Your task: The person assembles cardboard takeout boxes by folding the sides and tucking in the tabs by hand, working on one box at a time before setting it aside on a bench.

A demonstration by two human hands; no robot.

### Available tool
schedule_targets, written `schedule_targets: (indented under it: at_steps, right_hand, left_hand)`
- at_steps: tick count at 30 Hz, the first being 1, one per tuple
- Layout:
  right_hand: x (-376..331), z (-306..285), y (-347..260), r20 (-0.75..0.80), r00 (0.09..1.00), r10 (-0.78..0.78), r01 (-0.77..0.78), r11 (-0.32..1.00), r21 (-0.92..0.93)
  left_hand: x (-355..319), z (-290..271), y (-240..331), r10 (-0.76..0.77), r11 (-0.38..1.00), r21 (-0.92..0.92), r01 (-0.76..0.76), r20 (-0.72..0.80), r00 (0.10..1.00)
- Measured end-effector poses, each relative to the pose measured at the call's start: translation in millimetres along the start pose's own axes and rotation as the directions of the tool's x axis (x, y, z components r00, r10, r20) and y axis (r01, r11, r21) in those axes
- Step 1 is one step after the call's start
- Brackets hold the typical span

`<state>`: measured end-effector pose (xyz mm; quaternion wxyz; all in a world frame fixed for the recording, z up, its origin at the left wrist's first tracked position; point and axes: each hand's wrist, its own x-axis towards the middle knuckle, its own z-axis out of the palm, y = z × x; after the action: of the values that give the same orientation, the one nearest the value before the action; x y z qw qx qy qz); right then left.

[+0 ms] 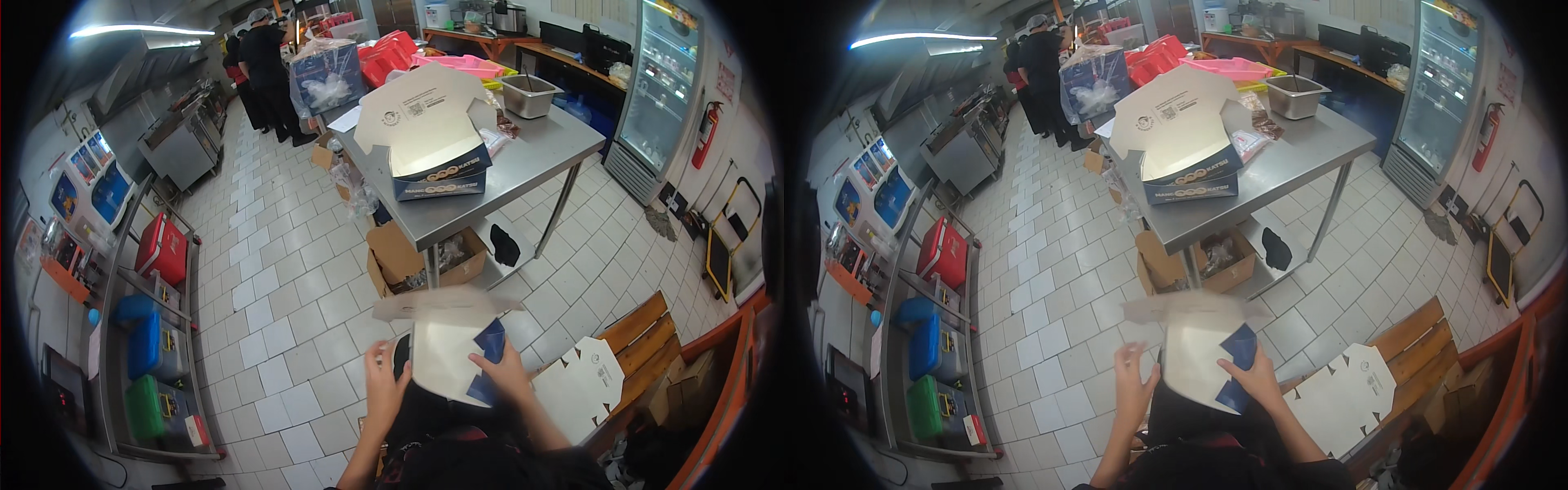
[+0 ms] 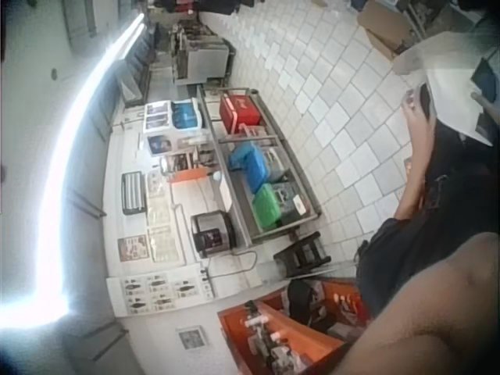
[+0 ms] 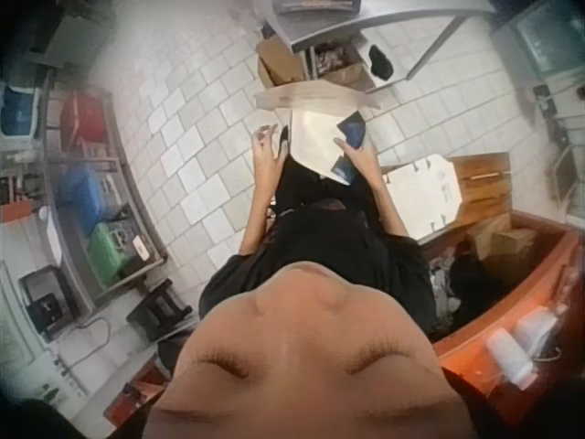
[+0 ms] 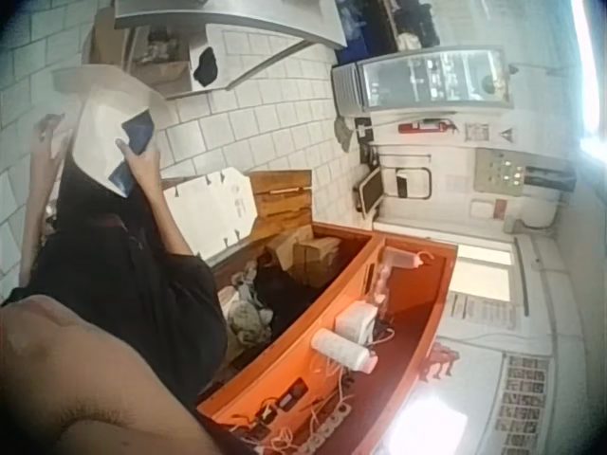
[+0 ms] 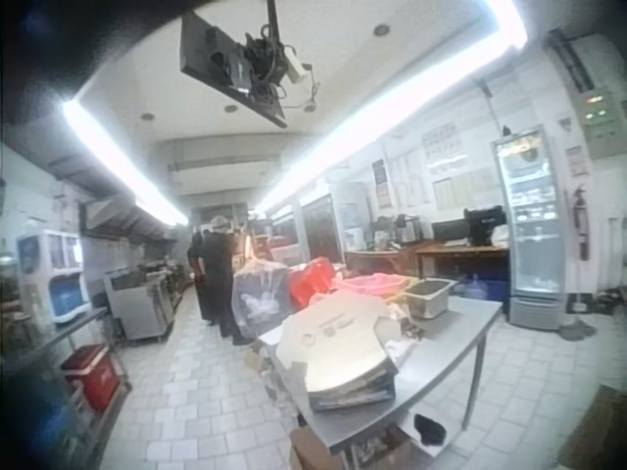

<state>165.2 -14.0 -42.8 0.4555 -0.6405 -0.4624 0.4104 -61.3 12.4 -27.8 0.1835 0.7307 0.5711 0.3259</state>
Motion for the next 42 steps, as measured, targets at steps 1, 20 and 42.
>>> schedule_targets:
  at_steps: [1, 20, 42]
  right_hand:
    - [0, 6, 0, -0.091, 0.989, -0.119, 0.101, 0.978, -0.18]
    - [-17, 4, -79, 0.371, 0.516, -0.772, 0.854, 0.429, -0.295]
    - [-32, 4, -81, 0.249, 0.579, -0.776, 0.807, 0.503, -0.309]
  left_hand:
    - [0, 5, 13, 0.022, 0.983, -0.18, -0.022, -0.003, 1.0]
    - [32, -8, 45, -0.304, -0.075, -0.909, 0.41, 0.412, 0.859]
    - [18, 5, 64, -0.318, -0.157, -0.928, 0.337, 0.371, 0.873]
